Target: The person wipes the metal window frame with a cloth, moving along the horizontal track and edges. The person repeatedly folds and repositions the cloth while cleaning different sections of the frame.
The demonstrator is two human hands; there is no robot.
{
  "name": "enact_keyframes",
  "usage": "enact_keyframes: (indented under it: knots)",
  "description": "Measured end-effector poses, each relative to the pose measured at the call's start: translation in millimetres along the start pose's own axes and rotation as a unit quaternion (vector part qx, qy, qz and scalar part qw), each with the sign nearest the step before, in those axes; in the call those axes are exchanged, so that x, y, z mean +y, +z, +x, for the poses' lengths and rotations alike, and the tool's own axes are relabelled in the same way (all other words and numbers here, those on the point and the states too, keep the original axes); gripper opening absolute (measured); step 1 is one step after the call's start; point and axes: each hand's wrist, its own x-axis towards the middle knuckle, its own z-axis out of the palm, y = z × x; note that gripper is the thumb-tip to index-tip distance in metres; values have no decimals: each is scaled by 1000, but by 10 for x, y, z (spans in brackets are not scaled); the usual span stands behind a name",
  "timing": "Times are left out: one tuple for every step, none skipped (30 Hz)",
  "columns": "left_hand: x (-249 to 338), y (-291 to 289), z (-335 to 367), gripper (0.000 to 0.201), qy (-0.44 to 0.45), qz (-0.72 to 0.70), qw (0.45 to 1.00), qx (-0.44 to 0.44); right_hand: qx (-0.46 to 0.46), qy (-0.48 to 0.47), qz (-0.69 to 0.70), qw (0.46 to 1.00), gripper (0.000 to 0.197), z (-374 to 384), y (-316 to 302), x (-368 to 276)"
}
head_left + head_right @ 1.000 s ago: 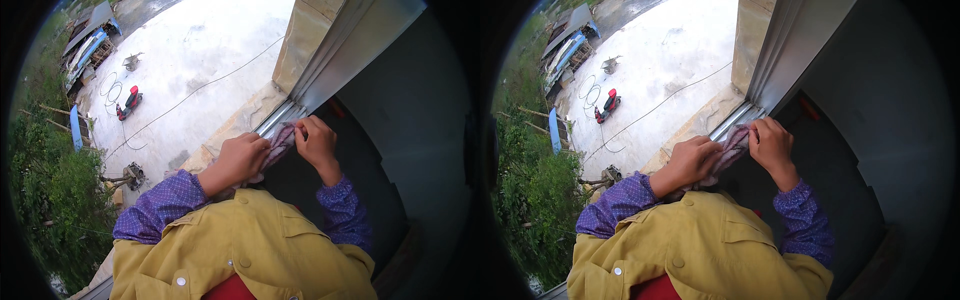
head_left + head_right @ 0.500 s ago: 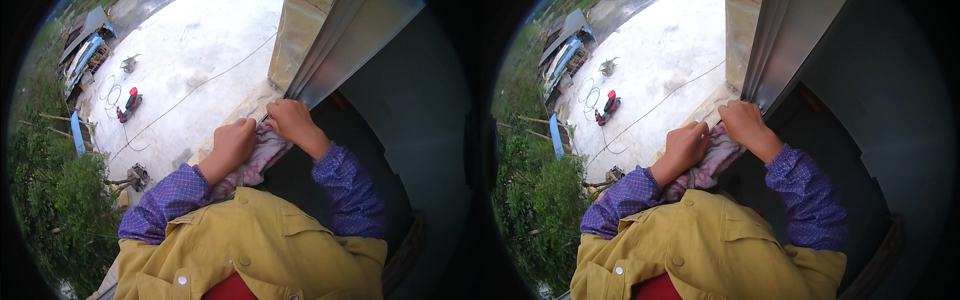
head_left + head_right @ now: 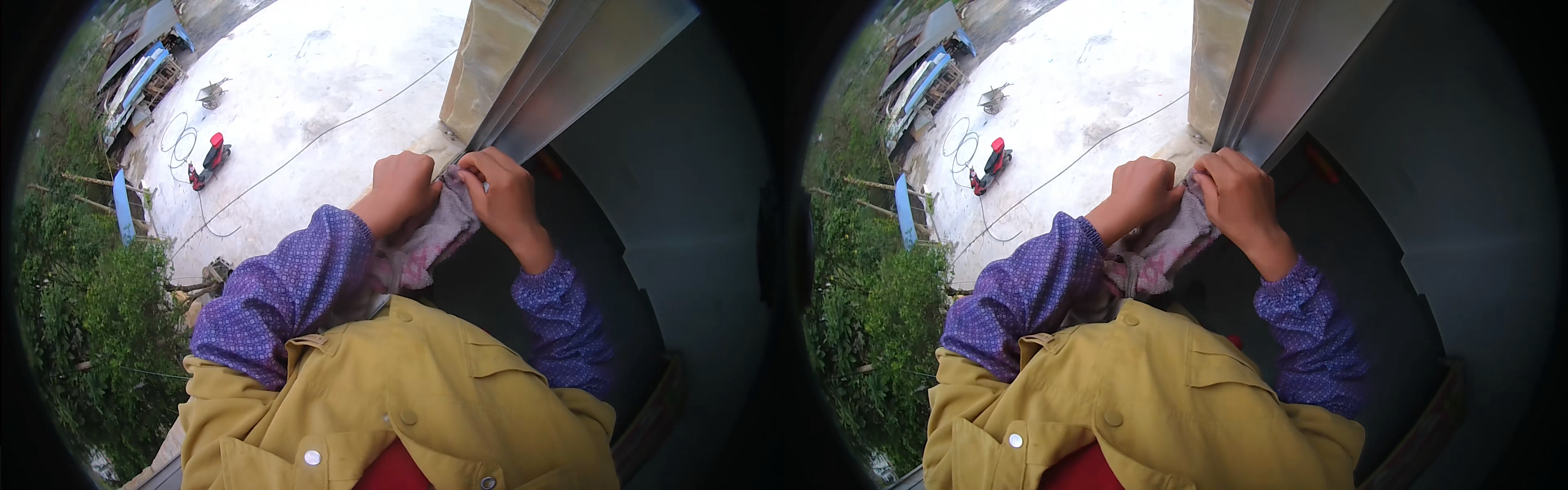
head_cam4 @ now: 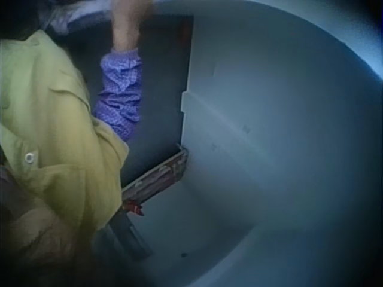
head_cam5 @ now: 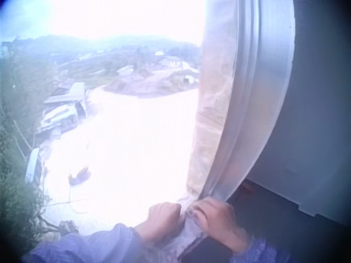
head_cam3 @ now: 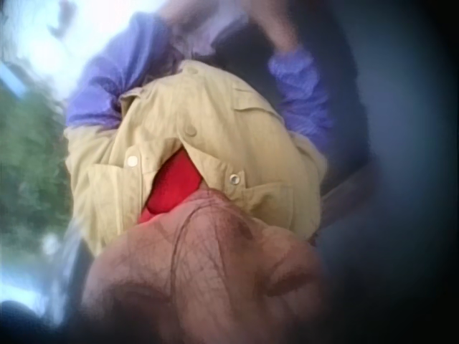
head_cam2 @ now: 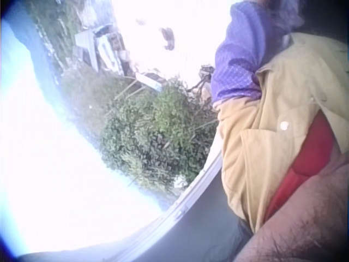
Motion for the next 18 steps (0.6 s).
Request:
enact_keyframes:
  knots:
    - [20, 41, 77, 28, -4, 3, 1000, 1, 24, 4, 18, 1000, 6, -45, -1, -3]
    - [42, 84, 148, 28, -6, 6, 1000, 2, 38, 2, 27, 999, 6, -116, 2, -12]
    - [70, 152, 234, 28, 4, 6, 1000, 13, 53, 0, 33, 998, 7, -204, -10, -16]
    - [63, 211, 299, 28, 9, 4, 1000, 25, 66, -6, 41, 997, 8, -269, 9, -32]
    - [60, 271, 370, 28, 15, 3, 999, 38, 73, -18, 49, 996, 9, -341, 39, -42]
    - [75, 296, 421, 29, 6, 4, 1000, 23, 81, -31, 59, 994, 9, -434, 88, -53]
    - [110, 298, 494, 30, 0, 7, 1000, 9, 93, -43, 69, 992, 10, -516, 109, -50]
    - [144, 300, 564, 32, -7, 10, 1000, -6, 91, -27, 77, 993, 10, -599, 117, -38]
    - [139, 353, 623, 31, -8, 16, 1000, 0, 88, -10, 86, 992, 10, -692, 153, -33]
    - [147, 407, 689, 31, -9, 22, 1000, 4, 85, 7, 95, 992, 10, -772, 165, -25]
    - [137, 452, 748, 31, -11, 29, 999, 9, 76, 22, 108, 991, 9, -842, 161, -3]
    - [155, 482, 772, 31, -16, 26, 999, 9, 77, 41, 113, 990, 9, -936, 163, 36]
    - [163, 506, 787, 31, -22, 24, 999, 10, 77, 59, 118, 988, 9, -1021, 171, 77]
    - [164, 524, 799, 30, -30, 22, 999, 11, 77, 77, 124, 986, 8, -1077, 183, 101]
    - [150, 563, 807, 30, -32, 18, 999, 26, 78, 77, 126, 986, 8, -1102, 178, 99]
    - [131, 598, 811, 30, -34, 13, 998, 41, 79, 78, 129, 985, 7, -1115, 174, 98]
    - [108, 633, 799, 31, -37, 9, 998, 57, 79, 77, 132, 985, 7, -1132, 169, 89]
    - [123, 620, 793, 31, -40, 11, 998, 48, 85, 85, 135, 984, 7, -1143, 143, 77]
